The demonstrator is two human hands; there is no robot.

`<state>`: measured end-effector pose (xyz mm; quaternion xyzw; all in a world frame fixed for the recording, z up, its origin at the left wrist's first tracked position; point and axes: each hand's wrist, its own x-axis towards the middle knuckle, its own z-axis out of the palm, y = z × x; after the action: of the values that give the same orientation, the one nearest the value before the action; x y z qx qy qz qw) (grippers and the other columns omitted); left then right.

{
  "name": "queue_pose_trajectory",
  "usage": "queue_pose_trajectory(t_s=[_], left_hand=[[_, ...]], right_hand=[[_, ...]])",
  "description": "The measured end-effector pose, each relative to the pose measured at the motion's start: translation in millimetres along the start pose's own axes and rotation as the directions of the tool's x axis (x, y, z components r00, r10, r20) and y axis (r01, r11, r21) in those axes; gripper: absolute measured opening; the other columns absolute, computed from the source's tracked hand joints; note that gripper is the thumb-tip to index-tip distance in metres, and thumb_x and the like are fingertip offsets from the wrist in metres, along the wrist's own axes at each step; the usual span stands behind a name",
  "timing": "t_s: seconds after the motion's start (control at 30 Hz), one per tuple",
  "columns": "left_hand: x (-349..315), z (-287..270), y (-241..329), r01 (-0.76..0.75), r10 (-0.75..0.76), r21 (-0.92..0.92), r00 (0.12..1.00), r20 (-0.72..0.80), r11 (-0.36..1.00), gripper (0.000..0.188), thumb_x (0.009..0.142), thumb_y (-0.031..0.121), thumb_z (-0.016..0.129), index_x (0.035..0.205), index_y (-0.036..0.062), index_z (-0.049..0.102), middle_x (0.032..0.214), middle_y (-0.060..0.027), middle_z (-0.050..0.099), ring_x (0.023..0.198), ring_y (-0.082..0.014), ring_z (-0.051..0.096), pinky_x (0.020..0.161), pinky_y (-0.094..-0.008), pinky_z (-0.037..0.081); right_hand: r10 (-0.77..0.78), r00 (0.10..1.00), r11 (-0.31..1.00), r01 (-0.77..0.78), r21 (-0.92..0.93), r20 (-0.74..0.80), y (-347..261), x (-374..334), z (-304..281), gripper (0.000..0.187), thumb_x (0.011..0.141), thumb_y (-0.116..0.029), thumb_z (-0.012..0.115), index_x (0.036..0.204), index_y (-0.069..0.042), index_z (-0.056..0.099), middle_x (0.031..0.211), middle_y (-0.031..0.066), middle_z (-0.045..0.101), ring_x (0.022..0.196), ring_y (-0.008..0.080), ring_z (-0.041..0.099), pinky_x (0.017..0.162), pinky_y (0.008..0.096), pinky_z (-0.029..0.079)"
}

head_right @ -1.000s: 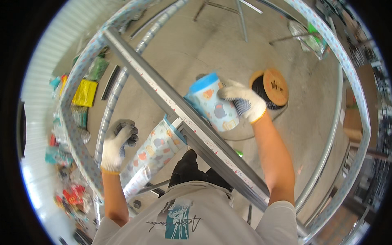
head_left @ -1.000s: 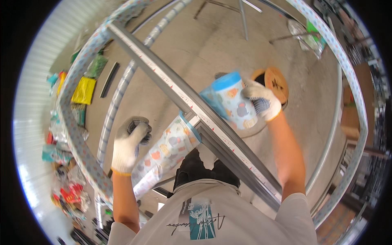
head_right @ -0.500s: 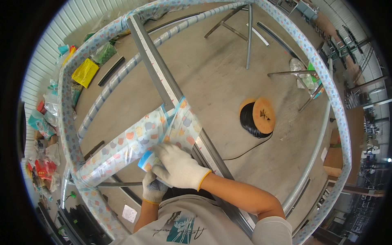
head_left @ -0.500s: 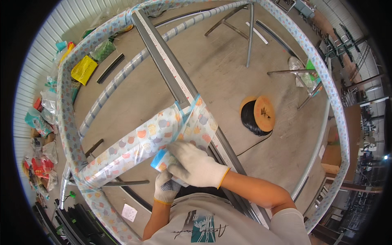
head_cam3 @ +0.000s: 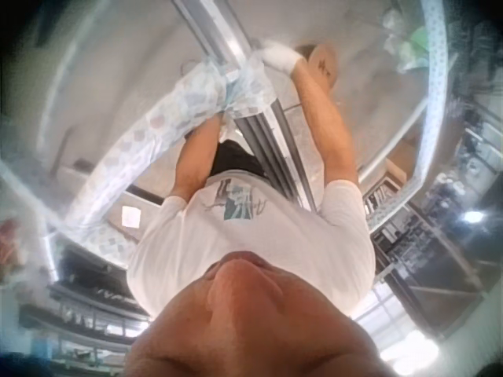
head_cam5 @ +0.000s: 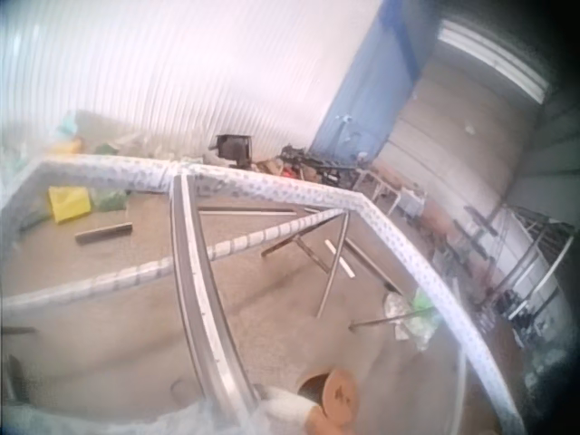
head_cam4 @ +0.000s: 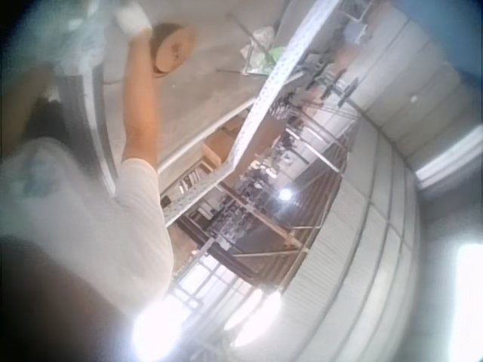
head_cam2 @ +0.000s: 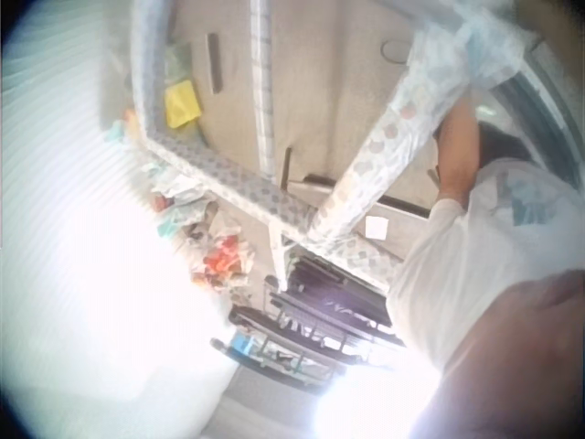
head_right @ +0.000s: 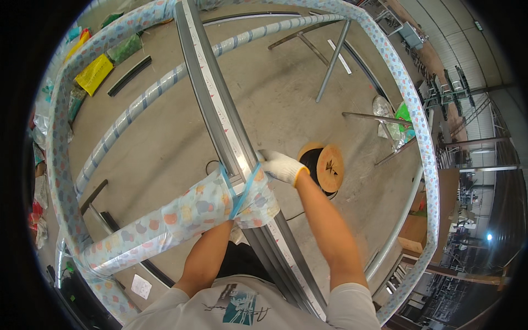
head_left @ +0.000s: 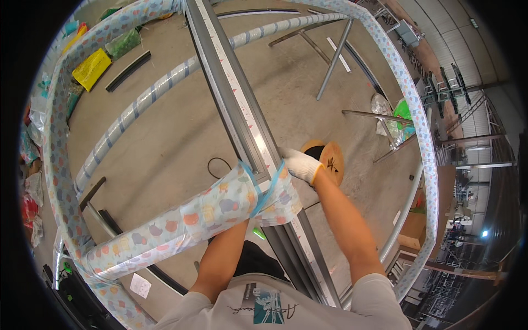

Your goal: The person wraps a large metal frame with patterned protective film, smoothing it along the bars and around joints. They briefly handle a printed document on the floor before resuming wrapping. The frame remains on a stand throughout.

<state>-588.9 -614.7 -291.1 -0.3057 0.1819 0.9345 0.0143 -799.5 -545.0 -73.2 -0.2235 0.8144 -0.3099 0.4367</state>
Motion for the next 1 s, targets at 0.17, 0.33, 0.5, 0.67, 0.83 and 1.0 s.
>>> queue_pose_trajectory(t_s=[0.17,0.33,0.5,0.67,0.83,1.0], left_hand=[[-19.6,21.1,2.6,0.069,-0.025,0.479,0.995,-0.098,0.875,0.052,0.100,0.029,0.072,0.146,0.0045,0.070,0.139,-0.0198,0.073,0.128,-0.0347,0.070,0.114,-0.0462,0.054],[-144.7,55.7,60.9,0.001,-0.086,0.985,0.996,0.014,0.174,0.048,0.099,0.032,0.073,0.139,0.0053,0.077,0.131,-0.0213,0.077,0.124,-0.0353,0.073,0.112,-0.0434,0.054],[-283.4,133.4,192.6,-0.144,-0.311,0.814,0.876,0.370,0.563,0.037,0.100,0.017,0.070,0.127,-0.0071,0.079,0.118,-0.0171,0.083,0.105,-0.0238,0.080,0.099,-0.0382,0.062],[-249.6,176.9,262.6,-0.382,0.375,0.924,0.854,0.361,-0.020,0.044,0.105,0.025,0.070,0.133,-0.0094,0.068,0.133,-0.0217,0.073,0.112,-0.0299,0.077,0.098,-0.0418,0.062],[-193.1,146.6,295.2,-0.073,0.008,0.449,0.989,0.146,0.891,0.063,0.105,0.028,0.072,0.154,-0.0055,0.054,0.141,-0.0230,0.069,0.129,-0.0384,0.070,0.111,-0.0497,0.059],[-162.3,99.3,310.2,0.154,-0.194,0.204,0.961,0.195,0.967,0.078,0.099,0.034,0.081,0.158,-0.0040,0.049,0.147,-0.0250,0.066,0.132,-0.0417,0.068,0.115,-0.0568,0.058]], right_hand=[[0.048,0.999,0.915,-0.034,0.401,-0.024,8.8,1.4,-25.7,0.072,0.086,-0.032,0.084,0.140,0.012,0.065,0.118,0.0188,0.076,0.098,0.0247,0.074,0.085,0.0348,0.060],[-0.002,0.989,0.586,0.121,0.802,-0.147,-20.7,-55.0,-53.4,0.054,0.096,-0.026,0.071,0.135,0.011,0.066,0.119,0.0215,0.078,0.102,0.0296,0.078,0.090,0.0425,0.064],[-0.249,0.951,0.659,0.306,0.687,-0.184,-93.3,-117.7,-11.0,0.063,0.094,-0.030,0.077,0.139,0.012,0.064,0.121,0.0196,0.076,0.105,0.0242,0.075,0.093,0.0359,0.061],[-0.332,0.873,0.856,0.438,0.276,-0.357,-144.4,-112.3,53.2,0.057,0.097,-0.039,0.077,0.133,0.005,0.068,0.125,0.0269,0.074,0.115,0.0392,0.073,0.100,0.0471,0.059],[-0.416,0.850,0.902,0.432,-0.022,-0.323,-157.0,-113.2,75.3,0.057,0.097,-0.041,0.076,0.133,0.001,0.066,0.119,0.0269,0.069,0.114,0.0476,0.068,0.099,0.0528,0.057],[-0.444,0.797,0.892,0.437,-0.117,-0.409,-155.4,-109.0,98.0,0.062,0.096,-0.039,0.078,0.139,0.003,0.065,0.116,0.0230,0.067,0.107,0.0413,0.068,0.090,0.0506,0.058]])
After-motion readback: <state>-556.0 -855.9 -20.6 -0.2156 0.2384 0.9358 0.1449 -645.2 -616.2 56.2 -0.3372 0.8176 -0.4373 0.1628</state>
